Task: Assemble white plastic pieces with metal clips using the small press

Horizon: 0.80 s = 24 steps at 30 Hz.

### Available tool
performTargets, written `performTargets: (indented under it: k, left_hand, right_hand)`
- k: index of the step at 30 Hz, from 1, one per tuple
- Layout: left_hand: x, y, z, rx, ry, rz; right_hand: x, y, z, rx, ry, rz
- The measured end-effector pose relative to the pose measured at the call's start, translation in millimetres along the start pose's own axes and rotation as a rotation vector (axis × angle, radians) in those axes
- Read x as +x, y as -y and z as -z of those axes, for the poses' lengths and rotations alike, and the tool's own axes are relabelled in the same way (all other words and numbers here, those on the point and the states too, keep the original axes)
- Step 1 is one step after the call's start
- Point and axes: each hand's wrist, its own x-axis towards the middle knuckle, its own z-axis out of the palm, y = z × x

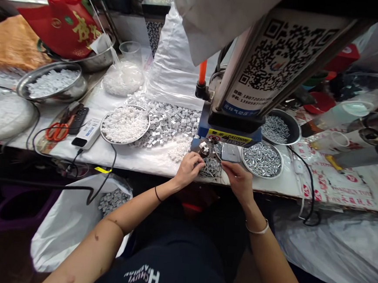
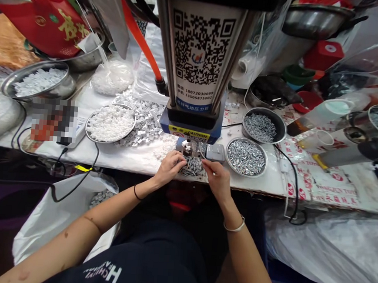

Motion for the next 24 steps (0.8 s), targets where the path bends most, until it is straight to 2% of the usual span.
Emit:
performTargets:
  k: [4, 9, 14, 18, 21, 24]
  left_hand:
    - [2.0, -4.0, 10.2, -0.096, 0.040, -0.081]
    - [0.4, -7.8, 12.8, -0.130, 0.064, -0.072]
    - [0.2, -9.2, 16.1, -0.130, 0.083, -0.091]
    - [2.2, -9.4, 20.6, -0.155, 0.178, -0.140]
    - [4.5, -11.6, 19.2, -0.242, 0.205, -0.045]
    - [4.5, -14.6, 11.3, -0.478, 0.206, 0.193]
  right_hand:
    - [-1.2, 17.8, -16.4, 0.003, 0.064, 0.034]
    - [3.5, 26.6, -26.0, -0.077, 0.132, 0.137]
    - [4.2, 26.7, -23.9, -0.051, 0.198, 0.154]
    - [8.3, 27.7, -17.2, 0.069, 0.265, 0.093]
    - [9.8, 29.6, -17.7, 0.086, 0.237, 0.037]
    - [6.0, 31.4, -27.3, 0.068, 0.061, -0.028]
